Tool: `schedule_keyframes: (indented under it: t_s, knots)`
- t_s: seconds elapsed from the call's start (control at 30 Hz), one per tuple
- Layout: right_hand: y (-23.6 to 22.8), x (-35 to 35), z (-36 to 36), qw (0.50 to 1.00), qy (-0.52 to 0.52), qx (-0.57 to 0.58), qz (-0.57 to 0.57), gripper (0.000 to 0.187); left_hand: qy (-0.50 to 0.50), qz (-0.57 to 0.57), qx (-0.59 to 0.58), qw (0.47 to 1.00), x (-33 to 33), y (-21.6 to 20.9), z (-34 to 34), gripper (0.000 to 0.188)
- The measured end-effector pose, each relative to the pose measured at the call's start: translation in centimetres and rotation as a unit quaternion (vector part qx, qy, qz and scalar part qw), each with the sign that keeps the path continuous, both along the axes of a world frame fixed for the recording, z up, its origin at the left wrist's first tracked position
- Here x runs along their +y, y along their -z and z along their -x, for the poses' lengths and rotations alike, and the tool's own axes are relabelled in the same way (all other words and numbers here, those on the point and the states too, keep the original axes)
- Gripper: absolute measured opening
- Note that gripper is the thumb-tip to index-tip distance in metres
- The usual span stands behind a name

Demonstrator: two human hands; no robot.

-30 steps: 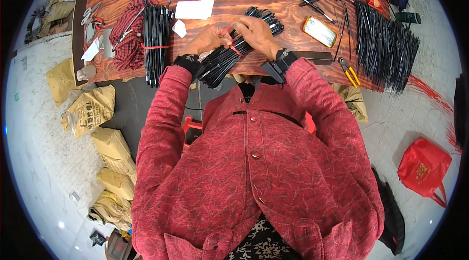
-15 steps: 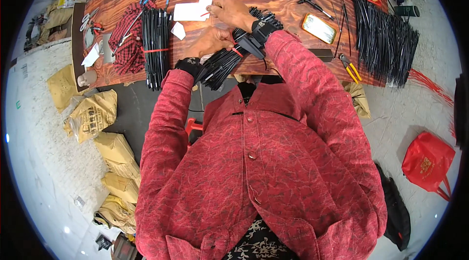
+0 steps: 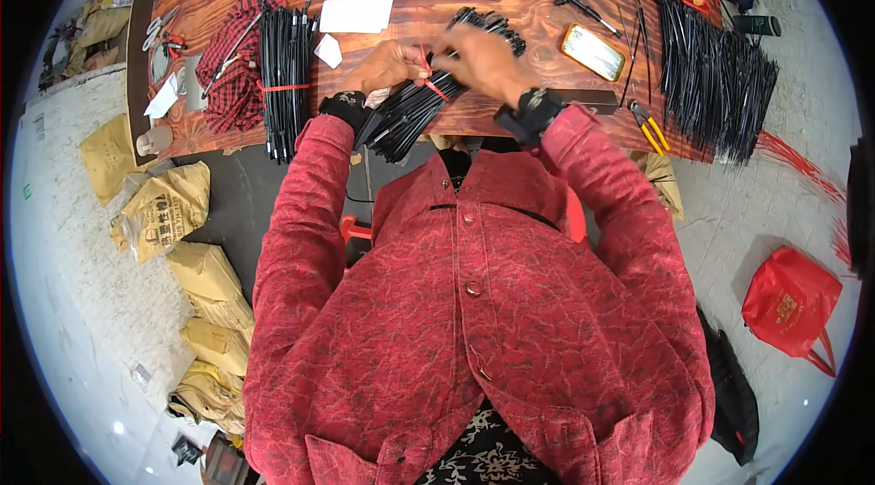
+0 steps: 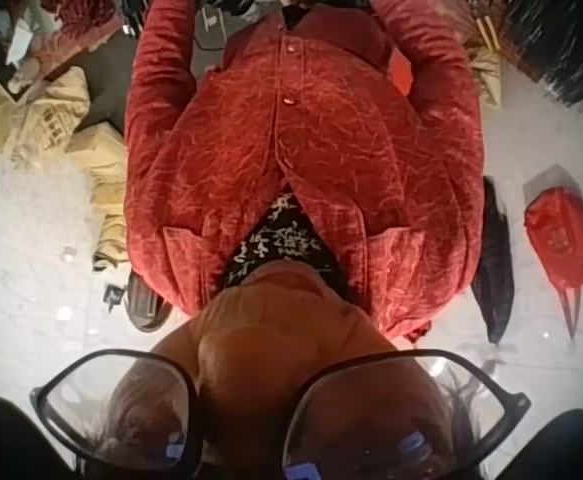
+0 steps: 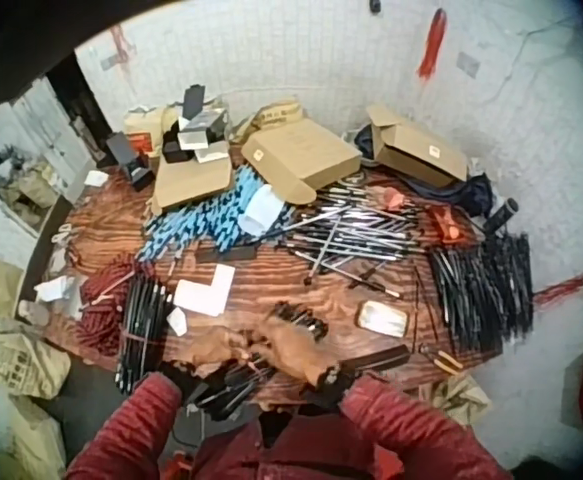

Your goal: Sorting and bundling black electrical wires on a production workbench.

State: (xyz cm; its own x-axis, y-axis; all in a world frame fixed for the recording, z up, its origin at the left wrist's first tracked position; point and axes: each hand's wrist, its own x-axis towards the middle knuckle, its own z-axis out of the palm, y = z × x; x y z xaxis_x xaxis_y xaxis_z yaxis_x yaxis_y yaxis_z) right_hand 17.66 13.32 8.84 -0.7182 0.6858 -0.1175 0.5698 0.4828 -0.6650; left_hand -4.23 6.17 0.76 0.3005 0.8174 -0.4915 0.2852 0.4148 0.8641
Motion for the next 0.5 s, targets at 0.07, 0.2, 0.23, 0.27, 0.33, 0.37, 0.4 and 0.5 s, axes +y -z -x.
schedule_keyframes:
  t_s: [0.07, 0.2, 0.23, 0.27, 0.33, 0.37, 0.4, 0.5]
  knots:
    - [2.4, -2.1, -0.2, 0.998, -0.049, 0.017, -0.044, 0.022, 0.005, -0.004, -0.002, 1.000, 0.4, -0.2, -0.2, 0.006]
    - [4.2, -2.5, -0.4, 0.999, 0.005, 0.015, -0.041, 0.018, 0.001, -0.015, -0.019, 1.000, 0.5, -0.8, -0.3, 0.006]
    - [4.5, -2.6, -0.5, 0.999, 0.006, 0.014, -0.039, 0.018, 0.004, 0.012, -0.003, 1.000, 0.7, -1.0, -0.2, 0.006]
    - [4.7, -2.7, -0.6, 0.999, 0.018, 0.028, -0.041, 0.018, 0.007, 0.038, 0.013, 0.999, 0.9, -1.3, -0.2, 0.006]
    - [4.5, -3.0, -0.5, 0.997, 0.037, 0.057, -0.043, 0.017, 0.006, 0.065, 0.029, 0.997, 0.7, -1.0, 0.0, 0.006]
    - [4.3, -3.2, -0.3, 0.997, 0.036, 0.057, -0.043, 0.017, 0.003, 0.049, 0.020, 0.999, 0.5, -0.3, 0.2, 0.005]
    - [4.2, -3.4, -0.1, 0.997, 0.035, 0.060, -0.042, 0.017, -0.001, 0.034, 0.011, 0.999, 0.4, 0.1, 0.4, 0.005]
    - [4.1, -3.8, 0.3, 0.997, 0.037, 0.063, -0.039, 0.018, -0.003, 0.020, 0.004, 1.000, 0.3, -0.1, 0.2, 0.005]
